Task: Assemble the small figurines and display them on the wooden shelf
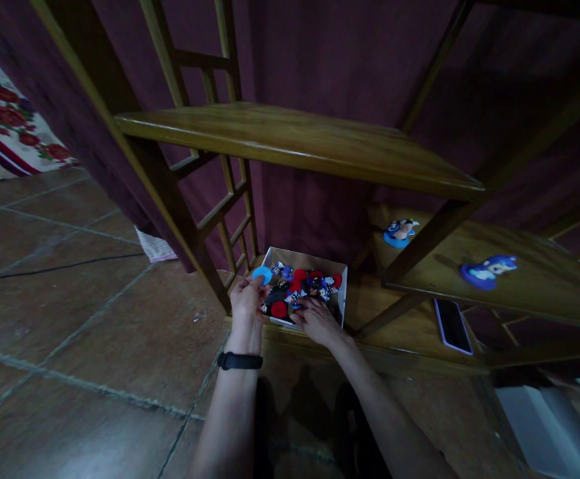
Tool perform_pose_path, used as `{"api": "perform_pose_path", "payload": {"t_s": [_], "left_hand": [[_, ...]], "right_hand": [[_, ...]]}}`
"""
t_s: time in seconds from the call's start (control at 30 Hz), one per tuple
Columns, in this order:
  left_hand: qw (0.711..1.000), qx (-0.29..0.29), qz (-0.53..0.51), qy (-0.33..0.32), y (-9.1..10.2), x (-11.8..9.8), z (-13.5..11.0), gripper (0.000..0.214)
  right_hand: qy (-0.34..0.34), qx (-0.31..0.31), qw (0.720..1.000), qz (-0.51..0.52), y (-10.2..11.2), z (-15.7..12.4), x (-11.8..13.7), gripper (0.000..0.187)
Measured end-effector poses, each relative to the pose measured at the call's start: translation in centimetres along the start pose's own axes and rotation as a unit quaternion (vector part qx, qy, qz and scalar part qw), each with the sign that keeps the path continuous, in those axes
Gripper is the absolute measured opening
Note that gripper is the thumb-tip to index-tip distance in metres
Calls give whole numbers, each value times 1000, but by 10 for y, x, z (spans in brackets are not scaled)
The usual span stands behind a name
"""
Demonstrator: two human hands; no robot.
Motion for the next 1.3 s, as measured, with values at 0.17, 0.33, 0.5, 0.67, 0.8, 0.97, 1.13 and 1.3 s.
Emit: {"api": "perform_pose_path", "payload": {"t_s": [0.17,0.33,0.5,0.67,0.8,0.97,1.13,1.3], "left_hand": [[1000,0,-9,5,0,-4,-2,16],[1000,0,-20,10,-1,-5,-4,16],[1000,0,-30,8,0,-7,-4,16],[999,6,-42,13,0,-7,-4,17],[998,16,-43,30,-1,-5,-4,16],[997,19,-67,30,-1,-8,-4,16],[996,29,-79,26,-1,-10,-5,15],[996,36,-84,22,-2,-8,-5,16]], "right_hand": [[-78,-27,996,-32,16,-6,-28,30],[-100,-66,992,-32,29,-8,-46,31],[-26,-105,993,43,27,7,-24,40],[-15,-46,998,31,15,18,-10,42],[25,12,999,24,5,16,-16,39],[-20,-1,1000,-12,14,3,-39,34],[-67,-28,996,-56,32,-3,-52,26],[-4,-45,998,-42,23,3,-34,28]]}}
Point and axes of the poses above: each hand's wrist, its own z-axis towards the middle knuckle, its own y-axis out of the back of the hand, x = y × z, the point moved 4 cm from there along z, towards the middle knuckle, and after that the axes turned 4 degrees about y, right-handed, at the moved point
